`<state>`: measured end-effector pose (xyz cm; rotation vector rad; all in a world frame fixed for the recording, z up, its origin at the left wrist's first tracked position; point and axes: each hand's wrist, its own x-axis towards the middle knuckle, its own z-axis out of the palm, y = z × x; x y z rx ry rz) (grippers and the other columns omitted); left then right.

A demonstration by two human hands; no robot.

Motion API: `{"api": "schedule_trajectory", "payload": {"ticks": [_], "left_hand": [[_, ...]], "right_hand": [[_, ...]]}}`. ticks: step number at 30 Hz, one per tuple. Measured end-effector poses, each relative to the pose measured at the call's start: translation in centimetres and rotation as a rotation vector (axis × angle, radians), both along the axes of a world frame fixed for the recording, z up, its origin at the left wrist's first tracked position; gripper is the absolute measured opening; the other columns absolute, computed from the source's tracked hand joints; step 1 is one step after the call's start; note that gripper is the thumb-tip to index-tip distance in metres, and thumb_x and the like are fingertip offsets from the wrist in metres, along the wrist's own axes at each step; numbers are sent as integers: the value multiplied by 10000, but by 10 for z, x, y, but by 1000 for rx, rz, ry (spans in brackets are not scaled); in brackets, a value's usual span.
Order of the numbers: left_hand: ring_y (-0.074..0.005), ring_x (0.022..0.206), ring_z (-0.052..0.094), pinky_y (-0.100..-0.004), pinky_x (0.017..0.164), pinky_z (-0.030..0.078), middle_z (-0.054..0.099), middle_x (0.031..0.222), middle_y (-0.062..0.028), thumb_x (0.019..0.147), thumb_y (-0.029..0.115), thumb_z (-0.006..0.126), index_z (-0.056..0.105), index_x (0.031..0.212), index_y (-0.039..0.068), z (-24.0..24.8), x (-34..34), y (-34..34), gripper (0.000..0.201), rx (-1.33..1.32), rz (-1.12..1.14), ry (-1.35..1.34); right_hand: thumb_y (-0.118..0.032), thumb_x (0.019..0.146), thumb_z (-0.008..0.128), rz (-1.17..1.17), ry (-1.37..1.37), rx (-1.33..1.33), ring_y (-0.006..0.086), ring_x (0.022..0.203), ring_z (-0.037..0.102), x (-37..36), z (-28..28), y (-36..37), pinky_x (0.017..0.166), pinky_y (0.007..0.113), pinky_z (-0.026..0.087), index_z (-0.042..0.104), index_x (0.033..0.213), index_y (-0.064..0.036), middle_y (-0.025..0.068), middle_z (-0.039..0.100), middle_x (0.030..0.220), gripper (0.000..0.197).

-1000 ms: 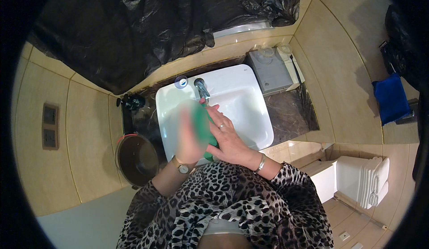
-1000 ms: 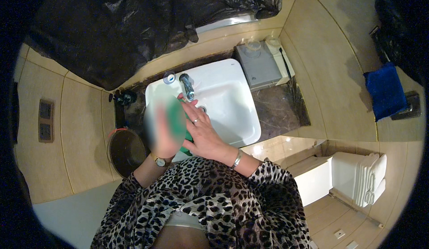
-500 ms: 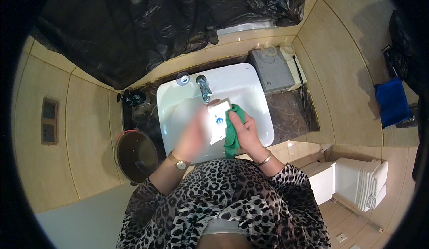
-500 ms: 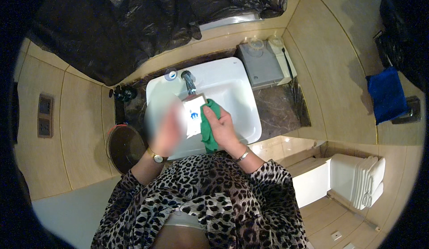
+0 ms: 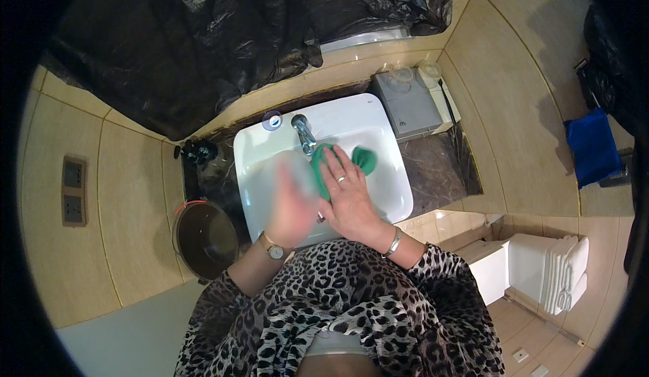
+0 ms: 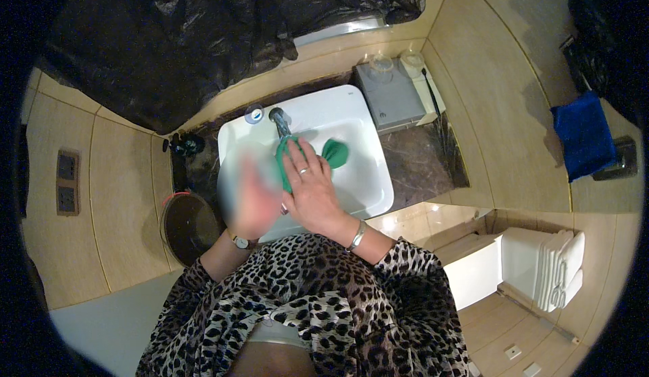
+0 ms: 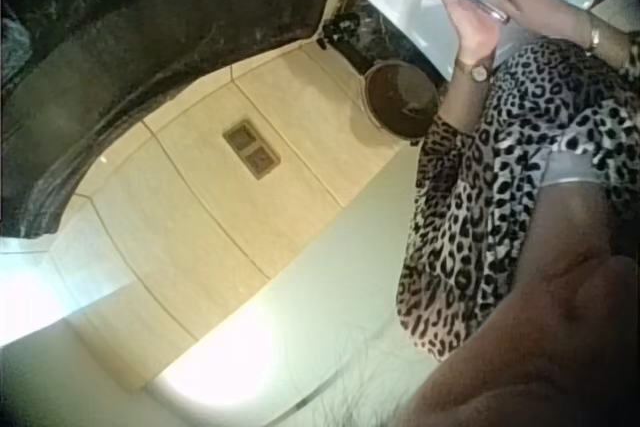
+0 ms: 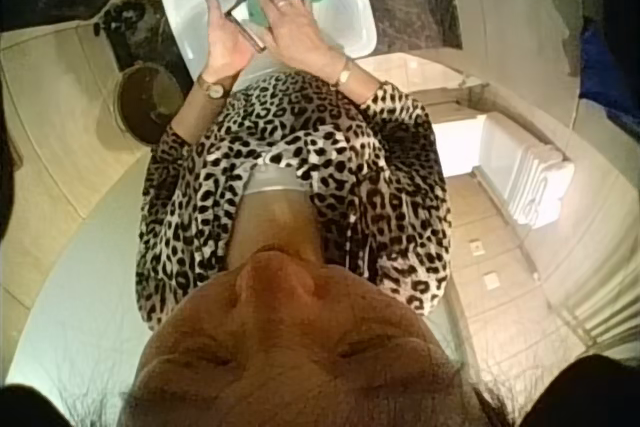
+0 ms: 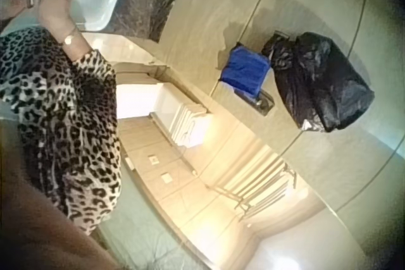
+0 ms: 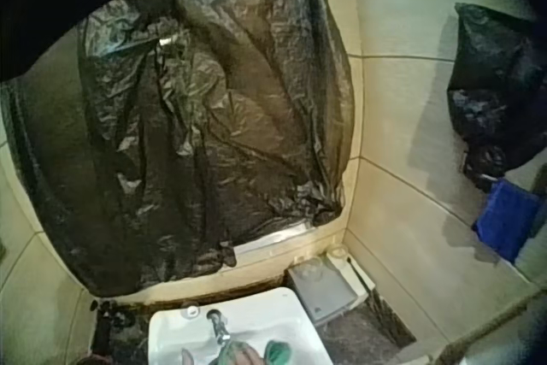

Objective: The person wipes a black bottle, a white box, and a small white jar with a green cloth, then wipes the sink basin and faucet. Finally, the person sweeps debris on the tiled floor with a pink broom.

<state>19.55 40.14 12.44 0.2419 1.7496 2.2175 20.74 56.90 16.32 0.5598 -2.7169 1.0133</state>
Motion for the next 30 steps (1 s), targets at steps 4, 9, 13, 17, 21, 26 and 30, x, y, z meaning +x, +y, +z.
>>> {"api": "schedule_trajectory", "payload": {"ticks": [4,9,13,17,21,26,30], "left_hand": [[-180,1260,423,-338,1041,381,415,1415,-85,1023,468,271,315,1449,81,-7,-22,-6,577,505,-270,-177],[-305,1192,524,-438,1043,391,502,1338,-195,983,575,282,398,1403,78,44,-30,21,661,643,-107,-636],[-350,1248,463,-472,1064,359,452,1388,-208,957,629,268,320,1456,84,40,-30,17,741,583,-64,-590],[-397,1282,431,-498,1051,377,434,1406,-196,952,635,271,353,1431,95,46,-36,10,727,698,-111,-541],[-424,1302,397,-517,1075,343,405,1433,-190,936,663,272,350,1424,80,51,-41,11,764,848,-192,-586],[-317,1317,401,-489,1099,305,413,1435,-161,918,689,297,358,1430,75,47,-32,31,801,661,-97,-597],[-307,1313,415,-489,1094,317,427,1430,-132,968,578,320,341,1439,74,49,-25,30,690,658,-12,-656]], "right_hand": [[-177,782,643,165,77,-22,348,1355,313,4,2,-6,1037,522,288,537,1240,20,175,414,1411,509],[-155,792,645,228,142,-224,263,1195,478,4,-4,0,965,420,355,677,1006,-83,59,579,1237,227],[-99,774,653,348,139,-197,244,1101,521,9,-7,15,911,382,386,669,968,-77,42,589,1182,196],[-36,730,681,247,199,-122,265,1032,549,3,-10,40,877,385,424,666,945,-67,50,604,1116,218],[-18,720,710,-13,190,-304,306,1007,553,-3,-3,44,876,412,462,656,978,-25,109,600,1107,263],[-174,811,664,170,226,-24,349,1218,442,-6,21,2,999,448,400,552,1226,-58,129,464,1339,446],[-184,849,626,-89,231,50,340,1216,462,-20,-1,9,969,401,426,566,1221,-69,157,473,1339,394]]}}
